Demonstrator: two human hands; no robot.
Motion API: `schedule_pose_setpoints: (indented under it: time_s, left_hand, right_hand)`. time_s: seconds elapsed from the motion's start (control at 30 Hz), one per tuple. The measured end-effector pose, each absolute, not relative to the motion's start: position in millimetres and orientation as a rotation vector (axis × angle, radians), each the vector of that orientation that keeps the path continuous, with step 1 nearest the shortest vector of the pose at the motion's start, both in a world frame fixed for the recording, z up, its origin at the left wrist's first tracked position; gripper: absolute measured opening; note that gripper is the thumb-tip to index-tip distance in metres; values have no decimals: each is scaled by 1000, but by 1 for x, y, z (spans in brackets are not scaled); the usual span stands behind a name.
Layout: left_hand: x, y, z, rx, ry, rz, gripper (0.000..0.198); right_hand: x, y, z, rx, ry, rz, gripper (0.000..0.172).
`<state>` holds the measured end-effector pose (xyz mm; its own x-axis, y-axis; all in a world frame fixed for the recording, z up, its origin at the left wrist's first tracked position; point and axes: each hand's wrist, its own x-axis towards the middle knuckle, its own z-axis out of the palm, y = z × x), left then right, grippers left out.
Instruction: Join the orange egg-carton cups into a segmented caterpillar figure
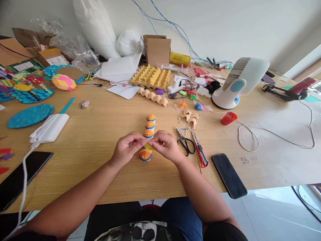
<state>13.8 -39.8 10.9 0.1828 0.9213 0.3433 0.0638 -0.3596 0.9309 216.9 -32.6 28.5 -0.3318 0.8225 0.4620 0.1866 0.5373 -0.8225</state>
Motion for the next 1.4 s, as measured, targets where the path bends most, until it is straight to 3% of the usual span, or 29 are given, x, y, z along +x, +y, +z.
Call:
schedule_pose_setpoints:
  time_s: [0.2,0.53,0.87,1.13,1.4]
  left_hand:
    - [17,-42,13,1588,935,1254,16]
    - [13,-42,14,1709,871,1322,11]
    - [15,-42,15,1691,906,1351,9]
    - [12,-38,12,1670,893,1323,14]
    - [13,-40,12,1780,895,1352,12]
  right_hand:
    - [219,-34,31,-822,-1828,807,30]
    - [212,-36,27,-762,-1868,817,20]
    - [214,-34,26,-762,-1798,957,21]
    - [218,-30,21,-761,-1635,1038,33]
    - [214,-34,23,-784,-1694,1040,28]
